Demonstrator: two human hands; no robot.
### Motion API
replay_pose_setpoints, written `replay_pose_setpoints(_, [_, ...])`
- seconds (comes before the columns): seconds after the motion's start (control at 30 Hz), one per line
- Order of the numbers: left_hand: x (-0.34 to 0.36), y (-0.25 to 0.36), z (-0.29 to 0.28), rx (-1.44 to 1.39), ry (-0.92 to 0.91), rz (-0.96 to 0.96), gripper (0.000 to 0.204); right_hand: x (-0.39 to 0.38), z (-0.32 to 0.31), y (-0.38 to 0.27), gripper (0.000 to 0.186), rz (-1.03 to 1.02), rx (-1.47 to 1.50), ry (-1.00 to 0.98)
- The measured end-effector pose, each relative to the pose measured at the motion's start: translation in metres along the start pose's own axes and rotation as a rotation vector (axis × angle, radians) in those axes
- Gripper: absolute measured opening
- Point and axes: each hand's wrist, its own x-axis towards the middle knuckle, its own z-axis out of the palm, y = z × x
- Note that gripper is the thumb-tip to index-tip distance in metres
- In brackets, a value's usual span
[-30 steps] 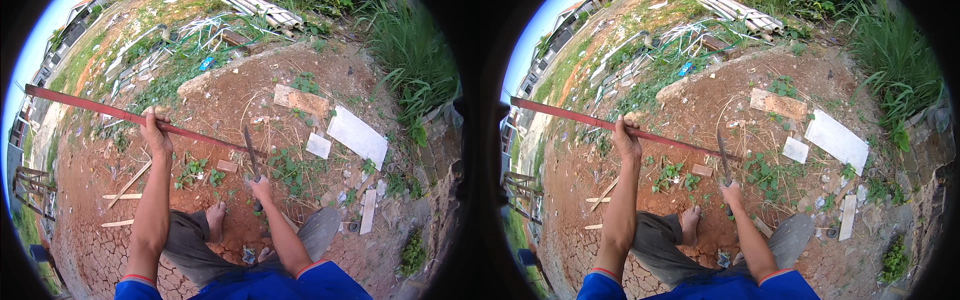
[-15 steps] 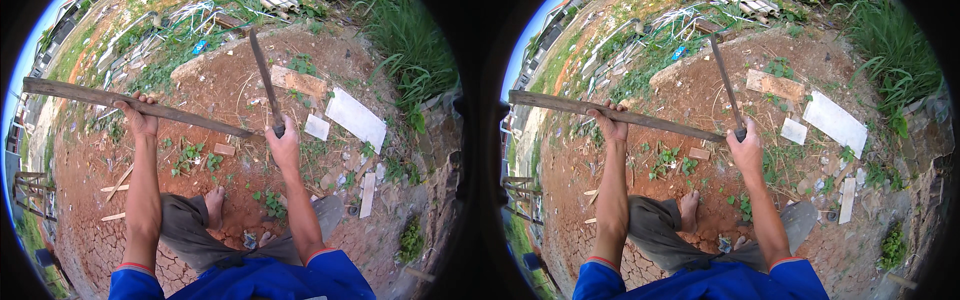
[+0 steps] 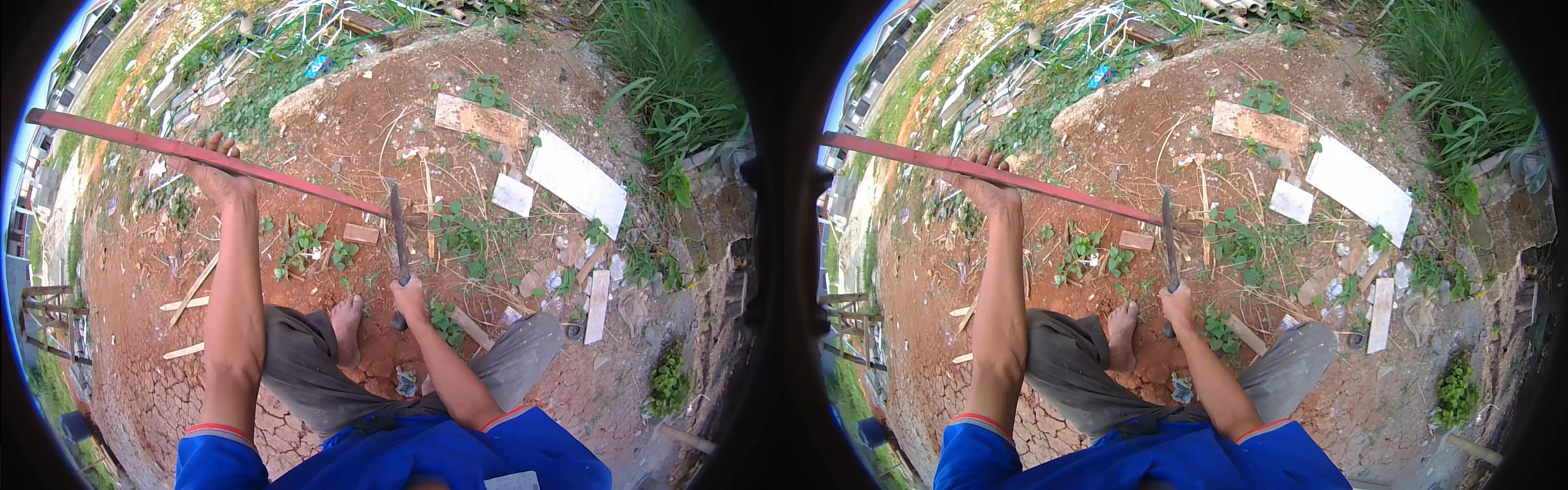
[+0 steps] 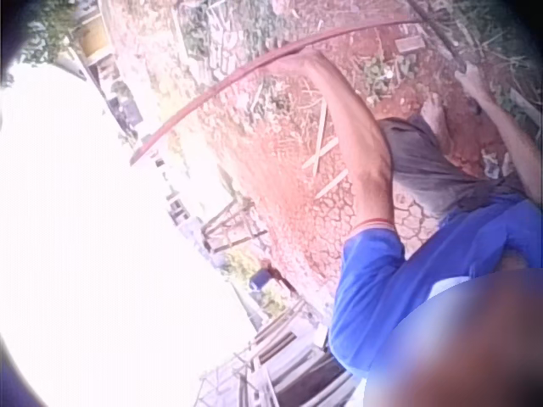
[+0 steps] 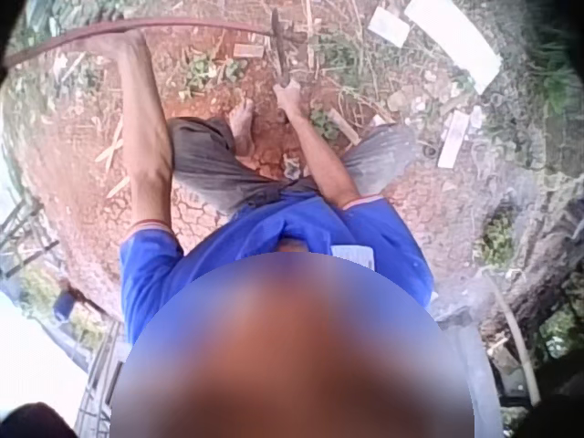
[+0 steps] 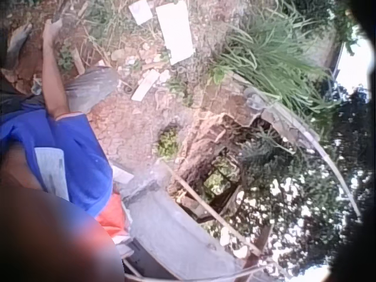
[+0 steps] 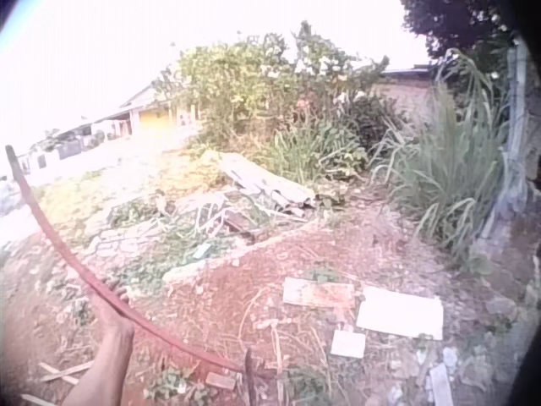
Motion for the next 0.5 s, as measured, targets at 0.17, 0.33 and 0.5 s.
replay_pose_setpoints(0.17, [0.008, 0.011, -0.010, 0.172, 0.175, 0.129, 0.086, 0.007, -0.043, -0.058, 0.043, 0.201, 0.090, -0.110])
replay_pose_setpoints(0.33, [0.015, 0.017, -0.020, 0.036, -0.072, -0.061, 0.089, -0.006, -0.178, -0.214, 0.044, -0.746, 0.117, 0.402])
replay_pose_setpoints(0.5, [0.009, 0.021, -0.006, 0.070, -0.203, -0.073, 0.089, 0.002, -0.203, -0.264, 0.049, -1.118, 0.766, 0.667])
